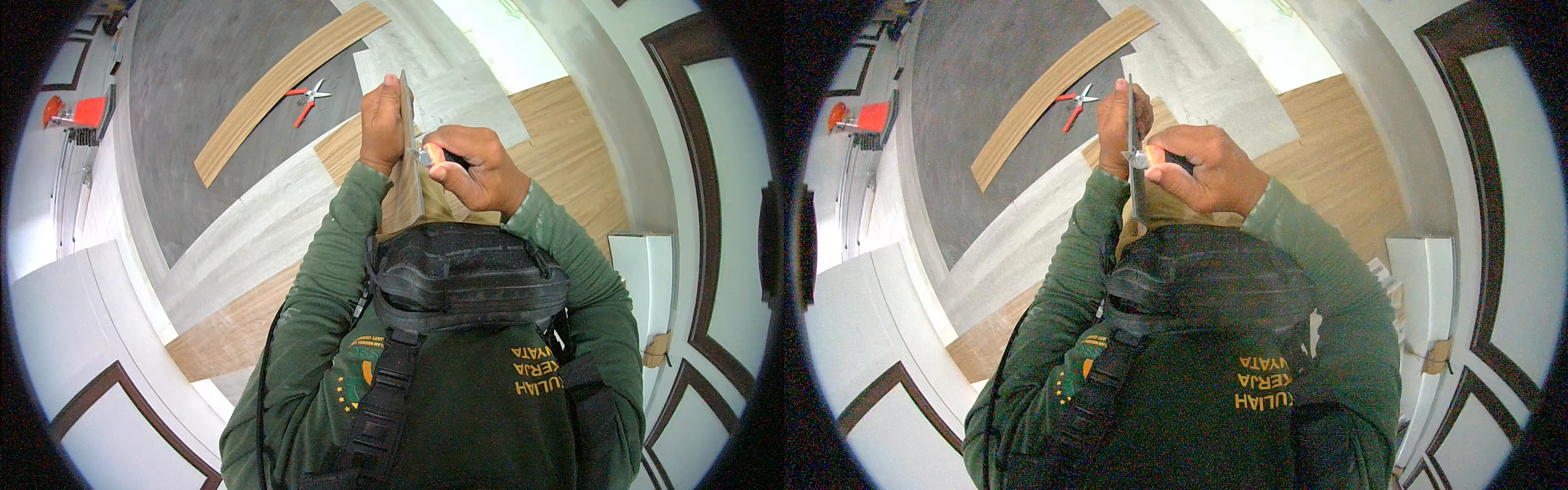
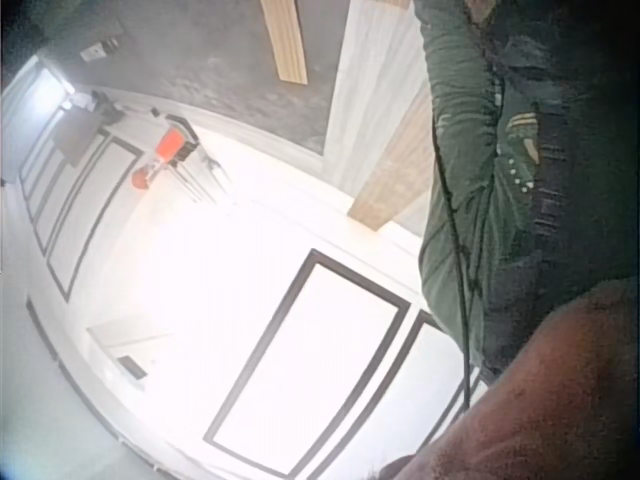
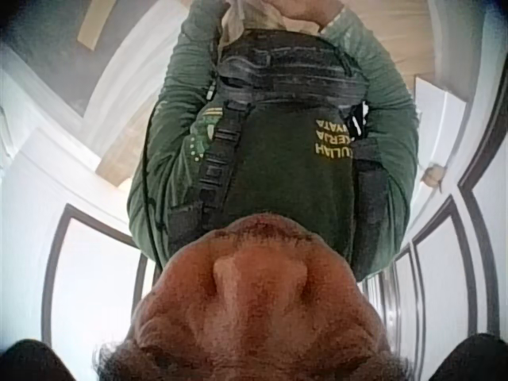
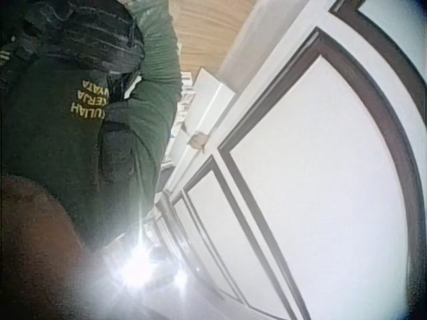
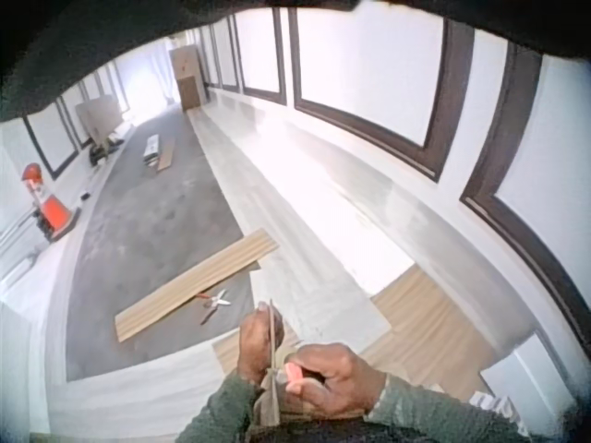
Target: The person cuts a laminate flooring plank with a utility knife and then fits several planks together on the floor by hand.
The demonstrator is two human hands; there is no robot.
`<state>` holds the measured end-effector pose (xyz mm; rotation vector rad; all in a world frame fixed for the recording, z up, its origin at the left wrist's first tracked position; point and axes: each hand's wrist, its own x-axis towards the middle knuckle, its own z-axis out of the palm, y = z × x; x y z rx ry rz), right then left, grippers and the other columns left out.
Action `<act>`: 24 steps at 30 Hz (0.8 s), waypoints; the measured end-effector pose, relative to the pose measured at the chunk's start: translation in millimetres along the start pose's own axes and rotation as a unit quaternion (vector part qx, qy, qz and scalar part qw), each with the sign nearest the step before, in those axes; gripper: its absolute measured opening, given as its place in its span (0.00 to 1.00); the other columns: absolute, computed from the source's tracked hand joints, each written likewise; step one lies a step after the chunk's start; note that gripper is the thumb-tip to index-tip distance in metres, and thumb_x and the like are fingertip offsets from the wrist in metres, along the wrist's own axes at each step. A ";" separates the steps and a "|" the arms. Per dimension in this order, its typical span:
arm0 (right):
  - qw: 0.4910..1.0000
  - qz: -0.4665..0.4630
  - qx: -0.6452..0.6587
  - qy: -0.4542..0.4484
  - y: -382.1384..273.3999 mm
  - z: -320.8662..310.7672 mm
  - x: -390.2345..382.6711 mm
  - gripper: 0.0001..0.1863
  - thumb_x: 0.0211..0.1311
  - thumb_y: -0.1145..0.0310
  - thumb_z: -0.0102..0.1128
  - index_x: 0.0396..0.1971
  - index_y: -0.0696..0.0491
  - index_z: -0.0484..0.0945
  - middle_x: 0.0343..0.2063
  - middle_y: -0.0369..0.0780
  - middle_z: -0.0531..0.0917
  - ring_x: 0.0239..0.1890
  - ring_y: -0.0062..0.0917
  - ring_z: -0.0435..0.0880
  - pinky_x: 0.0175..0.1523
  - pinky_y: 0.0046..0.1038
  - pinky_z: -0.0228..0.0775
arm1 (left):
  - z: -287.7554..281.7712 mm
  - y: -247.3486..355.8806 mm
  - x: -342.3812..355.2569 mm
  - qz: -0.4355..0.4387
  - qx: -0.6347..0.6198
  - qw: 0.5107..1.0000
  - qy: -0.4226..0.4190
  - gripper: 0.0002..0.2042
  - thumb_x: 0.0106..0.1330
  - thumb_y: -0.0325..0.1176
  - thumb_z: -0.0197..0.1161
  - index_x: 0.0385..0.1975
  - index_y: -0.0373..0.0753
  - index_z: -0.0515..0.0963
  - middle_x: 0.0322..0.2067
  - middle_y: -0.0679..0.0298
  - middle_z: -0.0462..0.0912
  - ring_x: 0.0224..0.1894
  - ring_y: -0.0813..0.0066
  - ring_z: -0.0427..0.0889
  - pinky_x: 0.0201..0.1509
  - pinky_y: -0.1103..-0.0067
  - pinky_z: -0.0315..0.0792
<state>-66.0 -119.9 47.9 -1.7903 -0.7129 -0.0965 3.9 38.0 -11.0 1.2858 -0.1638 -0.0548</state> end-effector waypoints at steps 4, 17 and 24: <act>1.000 0.003 0.003 -0.002 0.6 1.5 4.0 0.13 0.59 0.64 0.64 0.35 0.60 0.80 0.27 0.47 0.82 0.29 0.37 0.82 0.35 0.33 0.73 | -2.3 -1.5 -0.2 0.014 0.006 1.000 0.006 0.26 0.76 0.52 0.45 0.17 0.41 0.67 0.12 0.71 0.62 0.13 0.83 0.58 0.16 0.82 0.51; 0.987 0.111 0.078 0.092 11.7 -1.9 4.5 0.13 0.69 0.65 0.56 0.35 0.62 0.78 0.25 0.39 0.80 0.29 0.19 0.76 0.34 0.26 0.69 | -0.6 4.4 -6.3 0.079 0.110 0.991 0.011 0.25 0.78 0.45 0.44 0.17 0.37 0.65 0.16 0.74 0.58 0.22 0.82 0.54 0.24 0.77 0.52; 0.994 0.062 0.077 -0.041 -4.7 -6.4 -13.7 0.15 0.63 0.61 0.59 0.35 0.61 0.78 0.25 0.43 0.78 0.28 0.27 0.77 0.34 0.29 0.68 | -6.7 -5.1 -3.2 0.054 0.126 0.990 0.007 0.29 0.79 0.49 0.36 0.16 0.38 0.68 0.14 0.68 0.65 0.16 0.78 0.62 0.21 0.78 0.57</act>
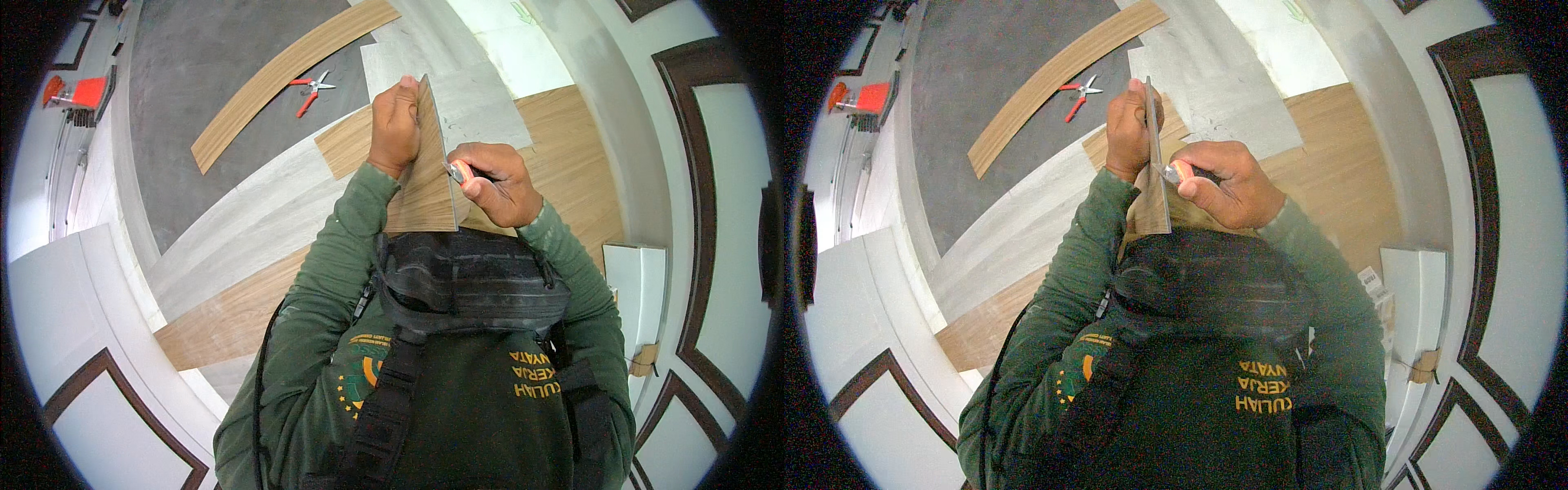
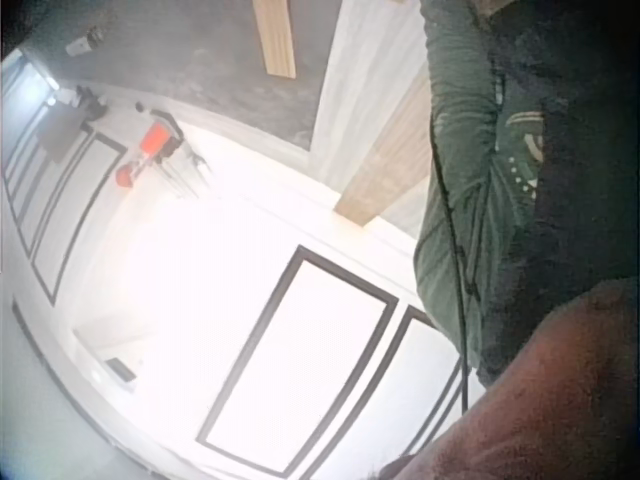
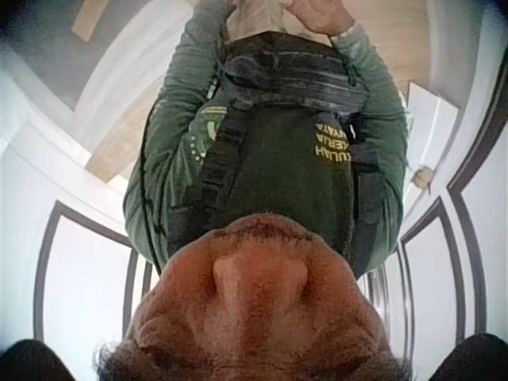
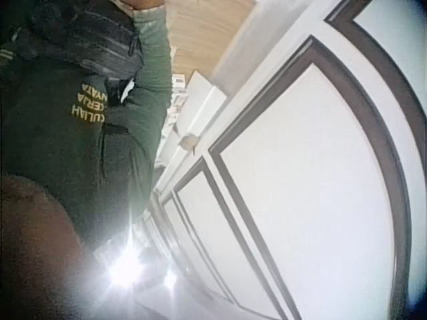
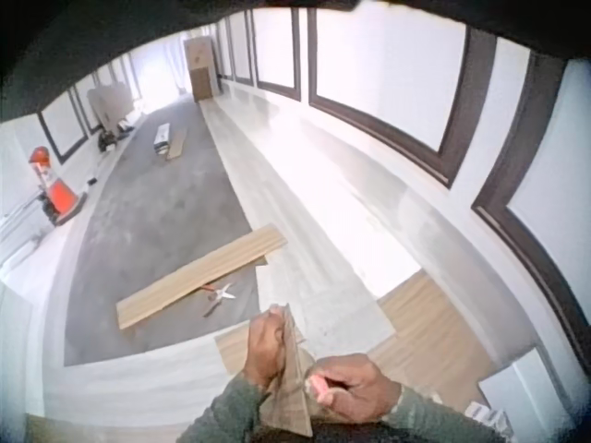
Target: The person cuts a laminate flooring plank with a utility knife and then fits several planks together on the floor by hand.
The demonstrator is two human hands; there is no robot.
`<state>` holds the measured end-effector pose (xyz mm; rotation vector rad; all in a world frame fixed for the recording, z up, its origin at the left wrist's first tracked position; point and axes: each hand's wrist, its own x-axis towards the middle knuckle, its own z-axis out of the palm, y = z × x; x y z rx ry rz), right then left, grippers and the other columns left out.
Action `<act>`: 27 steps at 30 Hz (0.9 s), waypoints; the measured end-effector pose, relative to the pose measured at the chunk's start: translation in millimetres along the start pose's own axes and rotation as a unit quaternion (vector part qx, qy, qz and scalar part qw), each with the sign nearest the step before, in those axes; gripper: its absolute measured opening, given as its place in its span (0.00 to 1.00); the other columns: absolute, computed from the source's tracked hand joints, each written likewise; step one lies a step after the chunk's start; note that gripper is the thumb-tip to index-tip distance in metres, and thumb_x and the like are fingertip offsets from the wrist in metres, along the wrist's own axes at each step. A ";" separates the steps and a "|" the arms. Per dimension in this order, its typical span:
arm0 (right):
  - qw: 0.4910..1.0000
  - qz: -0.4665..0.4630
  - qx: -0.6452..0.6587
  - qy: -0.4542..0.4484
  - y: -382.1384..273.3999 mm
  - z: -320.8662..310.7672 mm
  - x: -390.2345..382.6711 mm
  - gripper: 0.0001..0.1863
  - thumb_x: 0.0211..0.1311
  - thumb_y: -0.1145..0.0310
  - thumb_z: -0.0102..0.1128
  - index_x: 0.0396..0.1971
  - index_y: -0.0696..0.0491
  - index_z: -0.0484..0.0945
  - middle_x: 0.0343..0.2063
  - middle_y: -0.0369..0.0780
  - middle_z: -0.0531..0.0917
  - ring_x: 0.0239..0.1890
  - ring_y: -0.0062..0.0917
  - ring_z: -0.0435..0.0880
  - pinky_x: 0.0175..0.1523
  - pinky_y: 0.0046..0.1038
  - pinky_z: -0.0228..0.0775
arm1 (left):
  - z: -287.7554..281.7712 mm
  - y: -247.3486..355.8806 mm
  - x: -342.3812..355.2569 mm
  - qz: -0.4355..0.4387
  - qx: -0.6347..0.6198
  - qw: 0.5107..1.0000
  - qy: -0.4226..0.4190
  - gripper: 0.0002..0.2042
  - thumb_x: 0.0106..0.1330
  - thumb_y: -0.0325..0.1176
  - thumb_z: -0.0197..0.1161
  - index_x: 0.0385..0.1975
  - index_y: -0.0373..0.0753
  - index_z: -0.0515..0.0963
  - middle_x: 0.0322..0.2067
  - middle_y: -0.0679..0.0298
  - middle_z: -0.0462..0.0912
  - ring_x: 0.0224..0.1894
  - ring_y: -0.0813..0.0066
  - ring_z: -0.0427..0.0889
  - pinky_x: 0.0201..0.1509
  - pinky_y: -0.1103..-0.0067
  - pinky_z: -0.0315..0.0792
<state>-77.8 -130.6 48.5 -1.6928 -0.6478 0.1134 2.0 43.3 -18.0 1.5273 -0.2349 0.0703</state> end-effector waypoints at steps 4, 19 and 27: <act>1.000 -0.017 -0.012 0.002 -0.8 0.2 -1.2 0.15 0.62 0.62 0.61 0.35 0.61 0.79 0.26 0.45 0.79 0.27 0.31 0.78 0.34 0.31 0.70 | 4.2 -4.6 -0.8 -0.034 -0.061 0.998 -0.003 0.28 0.78 0.52 0.37 0.17 0.40 0.66 0.13 0.70 0.63 0.15 0.80 0.60 0.19 0.80 0.55; 0.990 -0.104 -0.098 0.019 4.8 5.5 18.1 0.15 0.61 0.62 0.61 0.34 0.61 0.78 0.24 0.45 0.79 0.25 0.33 0.77 0.31 0.30 0.69 | 0.1 13.3 -3.7 -0.036 -0.184 0.982 -0.014 0.26 0.78 0.49 0.42 0.17 0.41 0.66 0.13 0.72 0.61 0.13 0.84 0.59 0.15 0.83 0.54; 0.989 -0.084 -0.102 0.063 11.3 9.0 19.7 0.16 0.58 0.57 0.65 0.31 0.56 0.80 0.24 0.48 0.81 0.27 0.46 0.81 0.31 0.38 0.72 | -0.2 12.1 -2.6 -0.020 -0.173 0.985 -0.009 0.26 0.78 0.50 0.42 0.17 0.40 0.66 0.12 0.71 0.62 0.12 0.83 0.60 0.15 0.83 0.54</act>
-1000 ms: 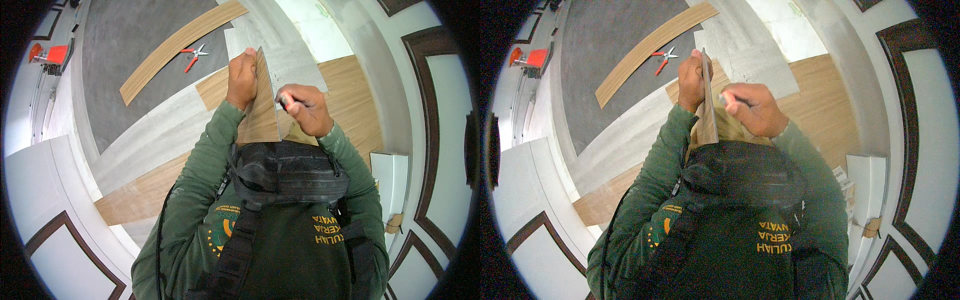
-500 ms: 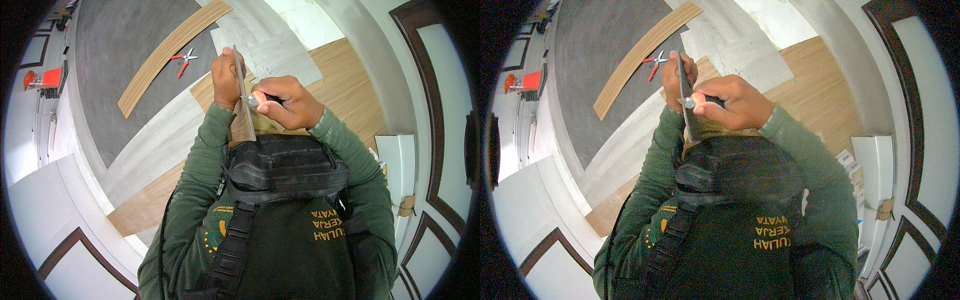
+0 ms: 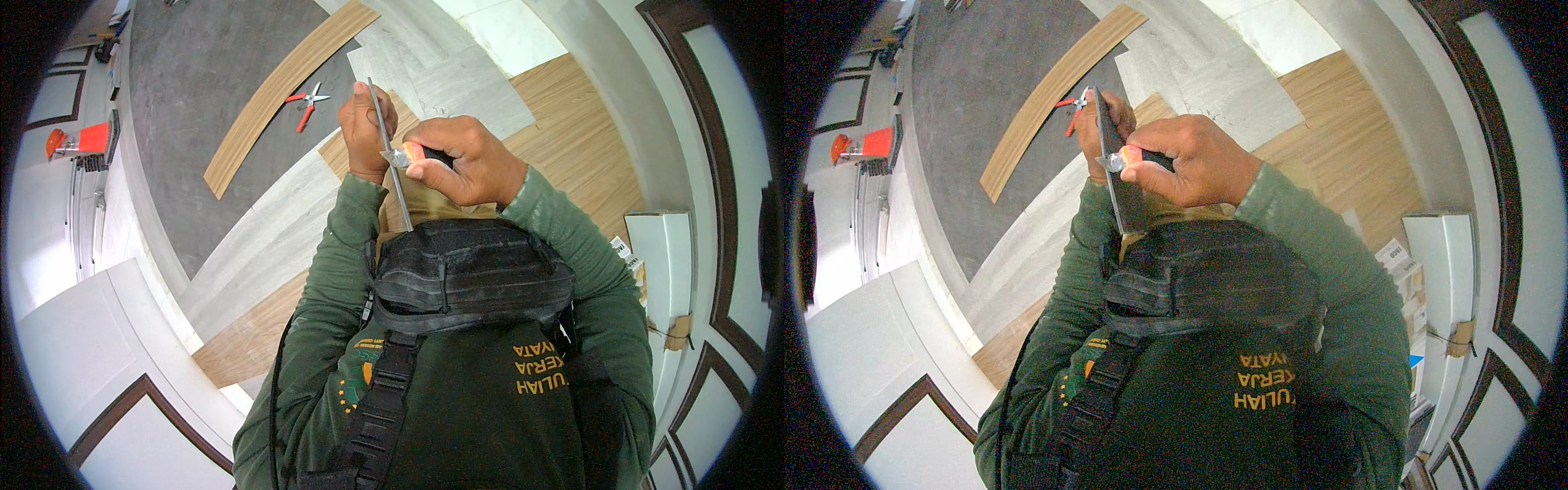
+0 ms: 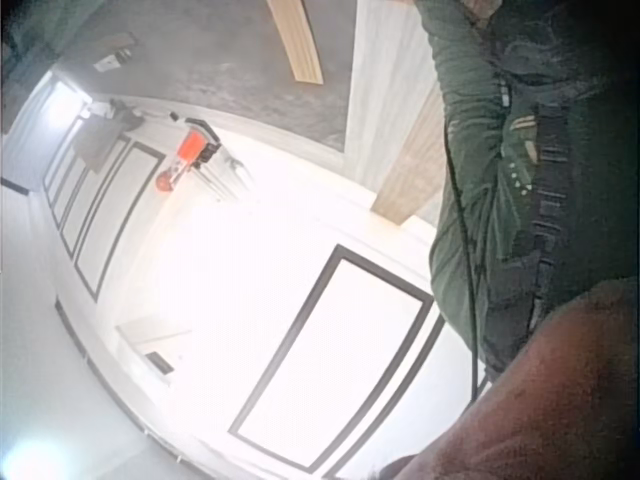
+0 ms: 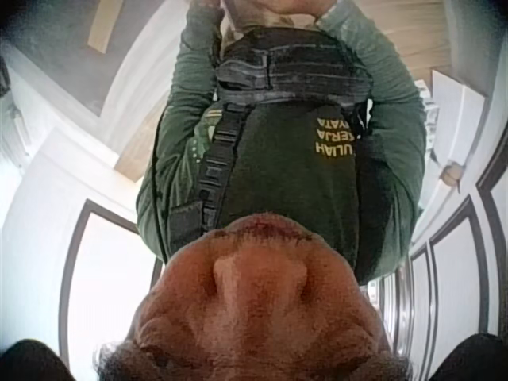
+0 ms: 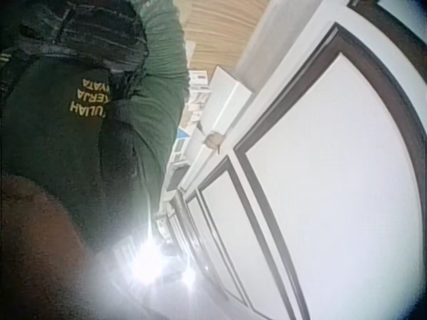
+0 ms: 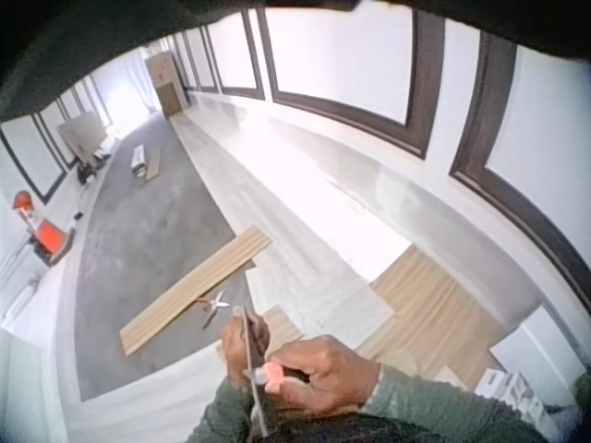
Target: The person cuts a laminate flooring plank with a utility knife and then fits several planks together on the floor by hand.
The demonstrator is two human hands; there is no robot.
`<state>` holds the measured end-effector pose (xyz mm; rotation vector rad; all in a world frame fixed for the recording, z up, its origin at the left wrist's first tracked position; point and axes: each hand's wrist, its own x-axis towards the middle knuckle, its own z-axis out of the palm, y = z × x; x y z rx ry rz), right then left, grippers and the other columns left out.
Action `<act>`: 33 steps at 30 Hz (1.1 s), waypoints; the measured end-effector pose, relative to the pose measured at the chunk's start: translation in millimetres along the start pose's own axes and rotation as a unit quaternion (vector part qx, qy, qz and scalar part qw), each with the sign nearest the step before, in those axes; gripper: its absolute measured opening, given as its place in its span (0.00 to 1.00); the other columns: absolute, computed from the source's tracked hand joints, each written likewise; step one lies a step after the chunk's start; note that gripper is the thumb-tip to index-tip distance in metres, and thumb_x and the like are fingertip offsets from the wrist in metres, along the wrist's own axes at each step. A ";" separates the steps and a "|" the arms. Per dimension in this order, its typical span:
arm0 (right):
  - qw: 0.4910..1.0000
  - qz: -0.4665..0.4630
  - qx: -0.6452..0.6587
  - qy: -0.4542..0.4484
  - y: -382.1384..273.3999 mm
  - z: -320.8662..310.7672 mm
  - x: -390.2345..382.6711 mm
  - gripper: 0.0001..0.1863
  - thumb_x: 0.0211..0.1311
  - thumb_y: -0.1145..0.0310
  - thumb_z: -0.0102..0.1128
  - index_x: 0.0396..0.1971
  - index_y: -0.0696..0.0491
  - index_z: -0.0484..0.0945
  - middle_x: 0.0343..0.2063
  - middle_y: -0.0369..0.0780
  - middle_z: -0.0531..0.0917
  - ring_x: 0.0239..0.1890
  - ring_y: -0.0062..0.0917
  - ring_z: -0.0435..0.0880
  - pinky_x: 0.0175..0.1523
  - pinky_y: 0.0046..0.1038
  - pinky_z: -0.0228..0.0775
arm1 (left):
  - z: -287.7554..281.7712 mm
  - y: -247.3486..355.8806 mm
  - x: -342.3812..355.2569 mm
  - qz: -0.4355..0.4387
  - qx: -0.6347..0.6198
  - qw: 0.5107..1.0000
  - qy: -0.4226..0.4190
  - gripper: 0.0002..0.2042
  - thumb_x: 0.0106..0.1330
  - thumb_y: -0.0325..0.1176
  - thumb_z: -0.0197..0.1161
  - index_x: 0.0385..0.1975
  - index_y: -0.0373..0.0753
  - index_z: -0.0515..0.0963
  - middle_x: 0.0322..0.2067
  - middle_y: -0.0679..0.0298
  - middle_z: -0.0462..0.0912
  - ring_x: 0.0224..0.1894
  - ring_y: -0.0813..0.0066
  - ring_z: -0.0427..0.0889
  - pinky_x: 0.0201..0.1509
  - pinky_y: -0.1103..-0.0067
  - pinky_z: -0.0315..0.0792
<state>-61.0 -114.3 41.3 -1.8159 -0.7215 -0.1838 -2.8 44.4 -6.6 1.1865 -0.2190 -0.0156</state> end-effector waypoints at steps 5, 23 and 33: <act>1.000 -0.001 -0.004 0.010 4.2 -0.5 0.8 0.16 0.58 0.57 0.66 0.31 0.57 0.80 0.25 0.48 0.81 0.27 0.46 0.81 0.31 0.38 0.72 | 0.8 -0.5 0.5 -0.001 0.015 1.000 -0.001 0.27 0.78 0.50 0.42 0.17 0.40 0.66 0.12 0.71 0.62 0.12 0.83 0.60 0.15 0.83 0.54; 0.981 0.136 0.131 0.038 8.5 -24.1 -11.0 0.14 0.67 0.64 0.57 0.37 0.62 0.79 0.27 0.38 0.80 0.31 0.18 0.75 0.37 0.24 0.69 | 8.6 -15.8 1.6 0.035 0.209 0.977 -0.011 0.24 0.78 0.42 0.44 0.16 0.38 0.65 0.15 0.74 0.59 0.21 0.83 0.55 0.23 0.77 0.51; 0.992 0.084 0.072 -0.053 -1.2 -29.8 -17.8 0.14 0.62 0.63 0.60 0.33 0.61 0.78 0.24 0.44 0.78 0.25 0.29 0.76 0.32 0.29 0.68 | 0.8 -32.1 8.9 0.104 0.229 0.967 -0.040 0.22 0.79 0.40 0.42 0.21 0.36 0.69 0.13 0.66 0.65 0.12 0.74 0.61 0.17 0.76 0.56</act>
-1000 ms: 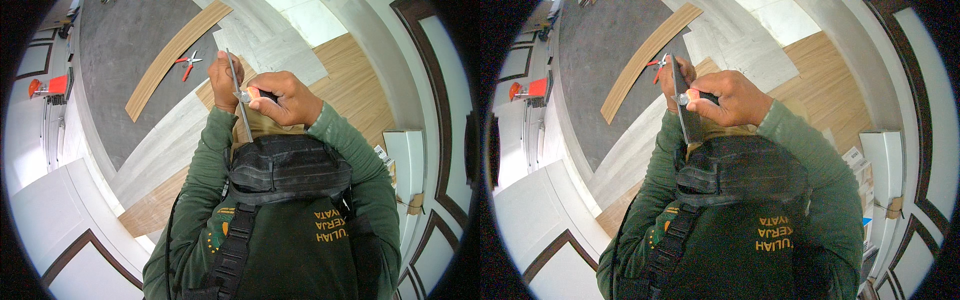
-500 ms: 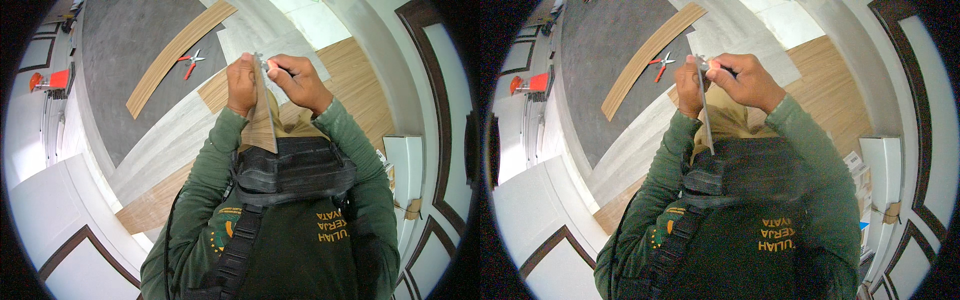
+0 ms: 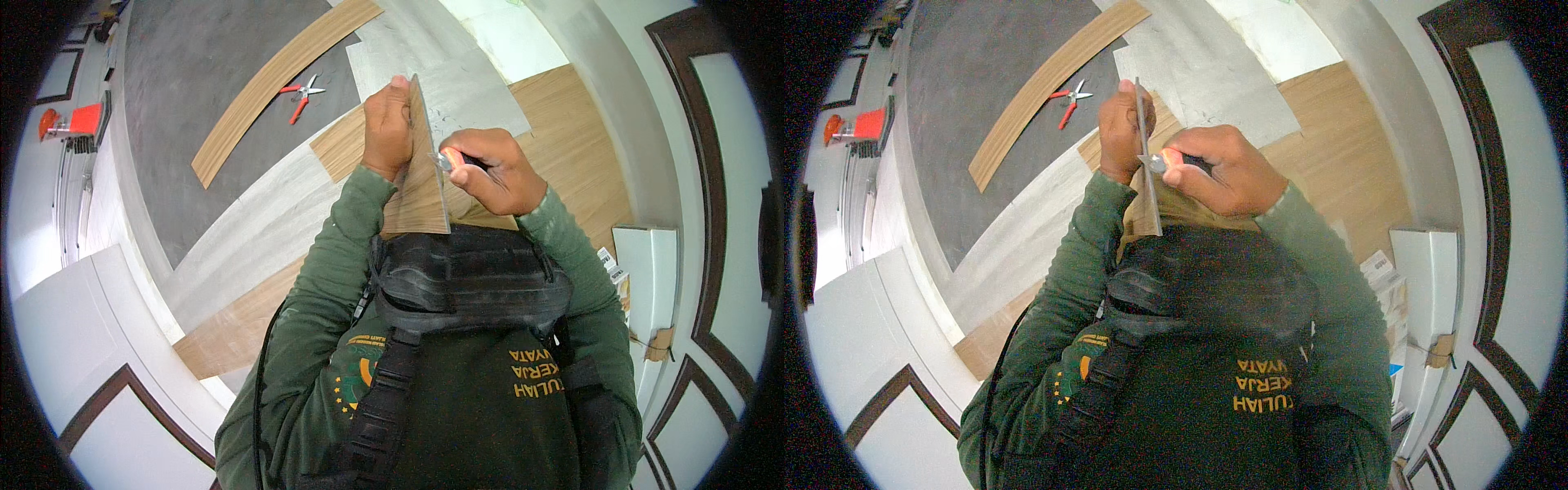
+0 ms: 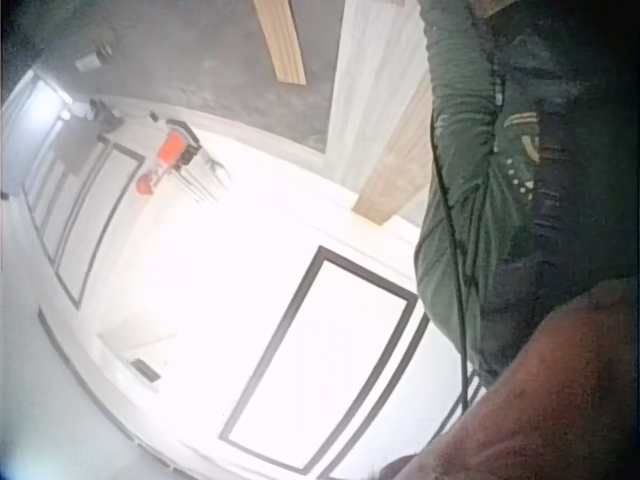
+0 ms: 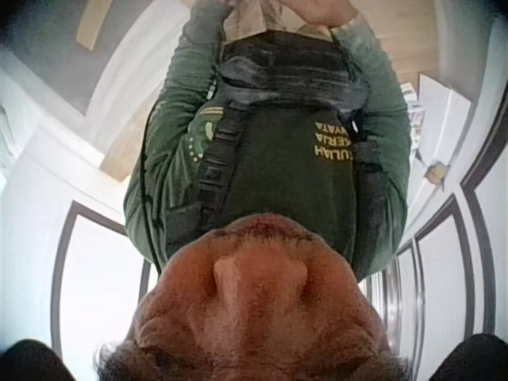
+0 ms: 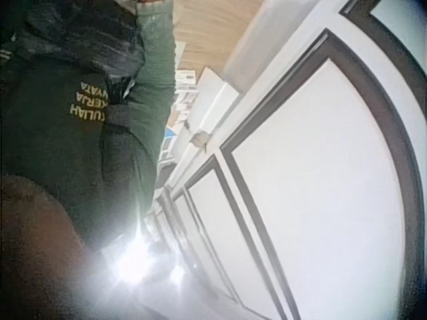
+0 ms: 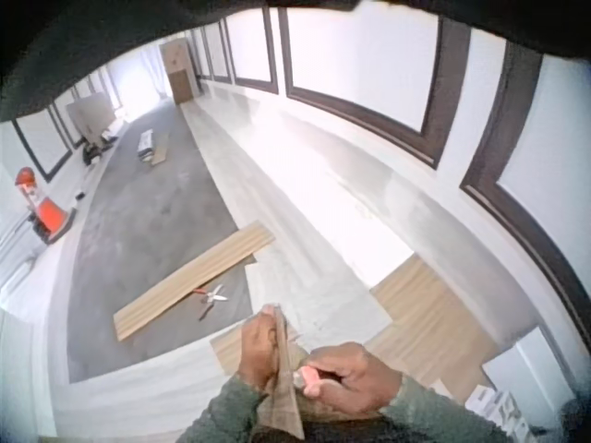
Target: The person cuts a laminate flooring plank with a utility knife and then fits several planks together on the floor by hand.
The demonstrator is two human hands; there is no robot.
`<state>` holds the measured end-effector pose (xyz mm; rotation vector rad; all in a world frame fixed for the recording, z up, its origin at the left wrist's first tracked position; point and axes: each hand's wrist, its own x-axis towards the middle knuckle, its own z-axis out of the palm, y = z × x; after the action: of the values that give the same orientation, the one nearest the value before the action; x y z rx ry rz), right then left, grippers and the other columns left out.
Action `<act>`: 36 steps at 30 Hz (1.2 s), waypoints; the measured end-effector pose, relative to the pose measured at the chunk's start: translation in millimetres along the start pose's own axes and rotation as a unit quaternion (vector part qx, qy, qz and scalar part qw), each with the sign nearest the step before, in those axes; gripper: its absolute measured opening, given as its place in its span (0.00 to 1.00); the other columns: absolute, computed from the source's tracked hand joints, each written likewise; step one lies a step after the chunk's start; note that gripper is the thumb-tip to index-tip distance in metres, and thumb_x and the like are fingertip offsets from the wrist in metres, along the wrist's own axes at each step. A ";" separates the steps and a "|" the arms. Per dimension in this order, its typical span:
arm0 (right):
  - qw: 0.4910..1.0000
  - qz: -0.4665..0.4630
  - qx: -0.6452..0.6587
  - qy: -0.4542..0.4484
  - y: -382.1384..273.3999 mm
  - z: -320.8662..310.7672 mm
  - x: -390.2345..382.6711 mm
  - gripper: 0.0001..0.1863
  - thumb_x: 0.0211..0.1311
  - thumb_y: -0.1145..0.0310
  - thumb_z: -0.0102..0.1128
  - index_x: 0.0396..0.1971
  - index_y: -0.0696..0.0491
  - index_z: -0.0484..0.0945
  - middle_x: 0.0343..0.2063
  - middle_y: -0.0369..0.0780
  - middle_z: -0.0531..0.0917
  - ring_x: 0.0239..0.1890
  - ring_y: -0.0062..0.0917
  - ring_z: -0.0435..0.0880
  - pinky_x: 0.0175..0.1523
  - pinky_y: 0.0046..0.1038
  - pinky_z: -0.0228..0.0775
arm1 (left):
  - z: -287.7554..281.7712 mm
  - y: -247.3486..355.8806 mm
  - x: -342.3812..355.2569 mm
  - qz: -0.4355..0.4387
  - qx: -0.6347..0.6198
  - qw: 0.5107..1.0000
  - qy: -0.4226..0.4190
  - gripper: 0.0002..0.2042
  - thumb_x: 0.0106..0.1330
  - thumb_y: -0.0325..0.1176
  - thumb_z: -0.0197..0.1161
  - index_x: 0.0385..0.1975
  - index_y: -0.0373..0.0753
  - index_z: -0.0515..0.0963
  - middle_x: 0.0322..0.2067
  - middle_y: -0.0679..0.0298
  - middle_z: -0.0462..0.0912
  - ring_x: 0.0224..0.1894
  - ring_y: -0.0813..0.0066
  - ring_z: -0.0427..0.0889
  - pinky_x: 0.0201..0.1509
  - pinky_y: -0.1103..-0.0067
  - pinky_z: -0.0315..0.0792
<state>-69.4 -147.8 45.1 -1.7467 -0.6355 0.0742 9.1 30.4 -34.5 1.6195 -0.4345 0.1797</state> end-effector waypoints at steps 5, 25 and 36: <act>0.998 -0.034 -0.043 -0.004 3.9 -0.3 7.8 0.15 0.62 0.63 0.59 0.34 0.62 0.77 0.24 0.44 0.78 0.25 0.28 0.76 0.32 0.28 0.67 | 1.3 12.9 1.0 -0.135 -0.117 0.984 0.016 0.26 0.78 0.49 0.40 0.17 0.41 0.66 0.12 0.71 0.61 0.13 0.82 0.58 0.17 0.81 0.51; 0.996 -0.044 -0.075 0.019 16.7 -2.0 11.7 0.14 0.61 0.64 0.61 0.35 0.63 0.79 0.26 0.46 0.80 0.26 0.33 0.79 0.33 0.30 0.70 | 6.0 25.5 2.2 -0.157 -0.170 0.973 0.016 0.25 0.78 0.48 0.43 0.19 0.40 0.69 0.15 0.73 0.64 0.17 0.84 0.59 0.20 0.81 0.54; 0.990 -0.067 -0.084 0.093 23.4 4.1 20.5 0.15 0.59 0.57 0.64 0.28 0.56 0.78 0.21 0.47 0.79 0.23 0.45 0.78 0.28 0.38 0.68 | 10.0 32.0 5.5 -0.145 -0.163 0.975 0.040 0.26 0.78 0.47 0.42 0.15 0.41 0.64 0.13 0.71 0.61 0.14 0.82 0.59 0.18 0.80 0.54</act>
<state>-44.8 -138.1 28.2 -1.8415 -0.6337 -0.2396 0.4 18.3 -3.9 1.3287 -0.1507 -0.0472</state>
